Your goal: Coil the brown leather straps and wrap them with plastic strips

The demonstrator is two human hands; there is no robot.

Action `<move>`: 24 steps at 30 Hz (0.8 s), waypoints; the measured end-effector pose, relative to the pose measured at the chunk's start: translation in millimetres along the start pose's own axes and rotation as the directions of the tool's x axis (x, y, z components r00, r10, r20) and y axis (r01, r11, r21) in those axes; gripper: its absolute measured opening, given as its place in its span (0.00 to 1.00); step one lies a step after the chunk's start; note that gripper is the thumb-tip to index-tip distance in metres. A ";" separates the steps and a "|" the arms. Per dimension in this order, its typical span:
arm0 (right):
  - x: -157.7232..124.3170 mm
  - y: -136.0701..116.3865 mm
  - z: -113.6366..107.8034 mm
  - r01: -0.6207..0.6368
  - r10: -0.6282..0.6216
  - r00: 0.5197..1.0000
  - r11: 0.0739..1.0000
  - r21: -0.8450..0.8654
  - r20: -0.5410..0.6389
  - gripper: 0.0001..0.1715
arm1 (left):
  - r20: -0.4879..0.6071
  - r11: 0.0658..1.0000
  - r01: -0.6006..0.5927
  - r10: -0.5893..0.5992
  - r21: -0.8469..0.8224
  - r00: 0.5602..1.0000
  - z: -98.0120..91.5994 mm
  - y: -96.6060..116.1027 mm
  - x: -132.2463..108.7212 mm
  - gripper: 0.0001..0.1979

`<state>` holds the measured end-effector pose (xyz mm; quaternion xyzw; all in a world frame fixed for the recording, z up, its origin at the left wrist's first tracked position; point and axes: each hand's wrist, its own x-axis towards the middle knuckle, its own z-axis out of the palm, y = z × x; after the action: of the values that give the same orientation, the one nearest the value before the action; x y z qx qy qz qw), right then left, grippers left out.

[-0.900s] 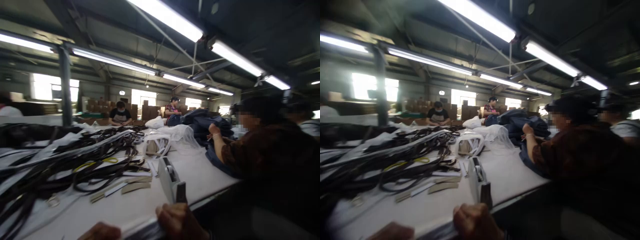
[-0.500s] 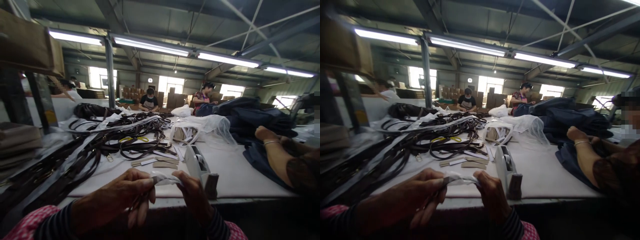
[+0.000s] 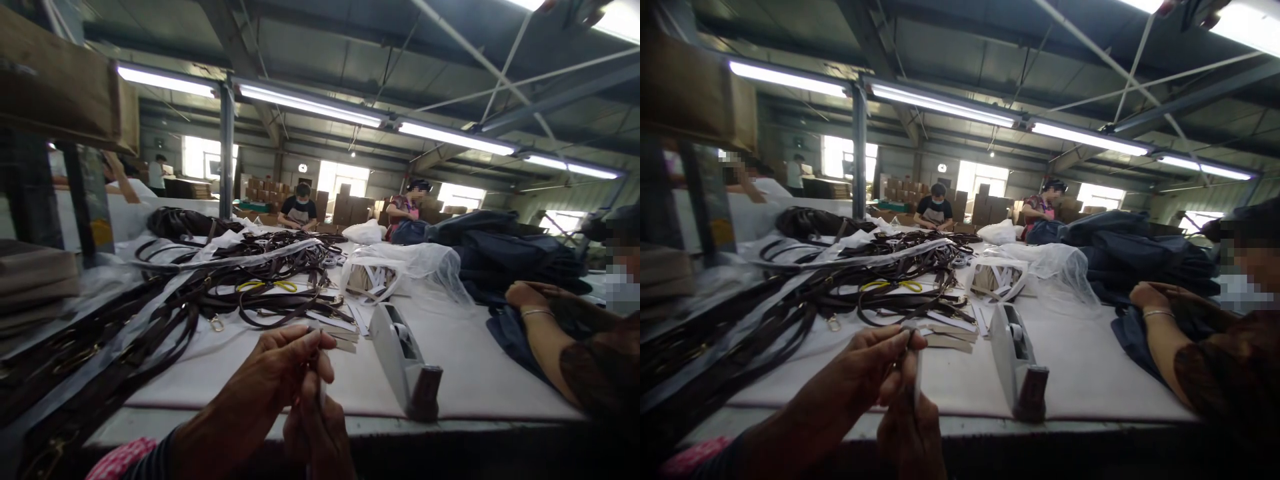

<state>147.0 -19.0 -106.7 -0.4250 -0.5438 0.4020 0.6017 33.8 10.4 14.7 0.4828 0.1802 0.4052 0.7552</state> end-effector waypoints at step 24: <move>-26.9 12.6 -48.4 0.196 -0.171 0.980 0.922 -0.335 0.103 0.29 | 0.031 0.996 0.088 -0.088 0.025 0.996 6.7 20.2 -61.3 0.13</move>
<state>192.7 -44.1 -129.4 -0.4557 -0.6642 0.2580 0.5334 -7.7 -37.5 28.2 0.4897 0.1938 0.3615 0.7694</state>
